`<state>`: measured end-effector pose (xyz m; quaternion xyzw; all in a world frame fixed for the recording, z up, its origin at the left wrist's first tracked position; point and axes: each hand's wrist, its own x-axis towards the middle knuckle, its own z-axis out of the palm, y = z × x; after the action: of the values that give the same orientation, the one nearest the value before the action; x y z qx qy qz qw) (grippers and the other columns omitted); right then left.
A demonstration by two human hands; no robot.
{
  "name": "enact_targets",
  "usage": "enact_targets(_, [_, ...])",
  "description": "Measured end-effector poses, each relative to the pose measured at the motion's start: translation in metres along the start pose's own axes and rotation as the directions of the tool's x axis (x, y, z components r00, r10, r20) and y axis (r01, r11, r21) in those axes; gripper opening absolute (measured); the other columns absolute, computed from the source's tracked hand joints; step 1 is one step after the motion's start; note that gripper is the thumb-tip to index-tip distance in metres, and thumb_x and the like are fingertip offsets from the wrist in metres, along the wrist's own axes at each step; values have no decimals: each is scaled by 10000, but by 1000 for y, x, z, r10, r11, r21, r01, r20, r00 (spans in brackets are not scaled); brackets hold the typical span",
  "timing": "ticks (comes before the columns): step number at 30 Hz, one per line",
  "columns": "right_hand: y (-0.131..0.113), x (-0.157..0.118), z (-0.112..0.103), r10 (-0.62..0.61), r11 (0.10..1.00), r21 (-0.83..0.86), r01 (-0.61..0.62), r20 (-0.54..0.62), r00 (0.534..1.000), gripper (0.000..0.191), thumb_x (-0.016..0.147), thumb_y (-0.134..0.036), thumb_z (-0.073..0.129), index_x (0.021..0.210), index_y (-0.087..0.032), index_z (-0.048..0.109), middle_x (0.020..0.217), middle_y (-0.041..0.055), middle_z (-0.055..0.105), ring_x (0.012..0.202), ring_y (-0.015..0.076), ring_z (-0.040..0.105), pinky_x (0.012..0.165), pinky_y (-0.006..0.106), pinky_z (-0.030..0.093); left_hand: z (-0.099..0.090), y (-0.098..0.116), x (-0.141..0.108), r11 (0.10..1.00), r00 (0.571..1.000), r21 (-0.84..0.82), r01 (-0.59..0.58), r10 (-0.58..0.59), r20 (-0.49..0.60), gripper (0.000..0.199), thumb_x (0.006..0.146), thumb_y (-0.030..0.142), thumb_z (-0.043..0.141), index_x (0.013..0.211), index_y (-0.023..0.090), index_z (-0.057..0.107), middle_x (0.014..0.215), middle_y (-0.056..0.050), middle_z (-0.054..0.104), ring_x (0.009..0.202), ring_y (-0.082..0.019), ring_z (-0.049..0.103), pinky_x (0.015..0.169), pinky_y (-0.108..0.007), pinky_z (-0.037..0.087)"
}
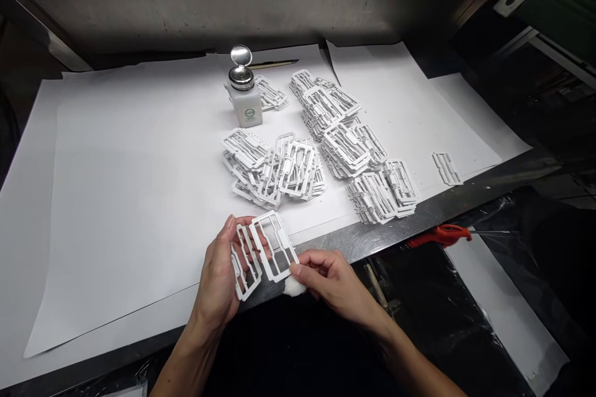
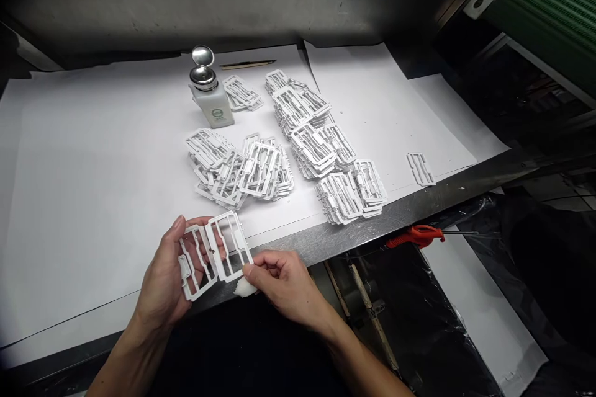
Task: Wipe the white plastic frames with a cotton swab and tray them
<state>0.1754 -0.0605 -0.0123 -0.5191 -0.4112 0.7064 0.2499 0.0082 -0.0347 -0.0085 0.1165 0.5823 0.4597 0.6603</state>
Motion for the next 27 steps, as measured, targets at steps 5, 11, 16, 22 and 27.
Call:
enact_targets(5, [-8,-5,-1,-86,982,-168,83,-15,996,305,872,-386,500,714,-143,594,592,-24,444,537,84,359,495,214,273,-1,1,-1,1000,1000,-17,16,-16,-3,402,772,529,513,957,182,600,719,-19,630,630,-160,611,563,-256,491])
enact_targets(11, [-21,-14,-4,-345,674,-691,261,19,938,267,903,-263,440,665,-169,513,581,-26,431,531,93,383,519,230,287,-1,1,-3,999,998,-34,12,-10,67,481,792,553,466,1012,143,587,803,-63,640,694,-193,629,615,-308,510])
enact_targets(16, [-34,-16,11,-426,196,-919,342,234,874,195,894,-184,424,729,-167,526,668,9,500,555,121,425,522,264,276,5,-4,-5,988,985,71,-135,126,120,415,782,404,582,1116,162,532,880,-66,646,792,-189,630,700,-295,504])
enact_targets(22, [-50,-22,11,-322,558,-713,424,285,903,89,871,-210,506,845,-185,587,717,-25,563,568,79,482,529,200,355,-2,-4,-1,977,981,-202,76,-37,192,365,811,347,497,1088,122,571,1000,-123,650,751,-188,631,695,-322,522])
enact_targets(27, [-44,-11,-9,-329,868,-415,272,-70,942,124,857,-276,567,875,-190,654,711,-18,618,613,88,542,561,179,425,-11,-6,4,925,946,-339,173,-61,318,354,832,339,446,1014,99,632,852,-77,630,670,-148,579,653,-282,504])
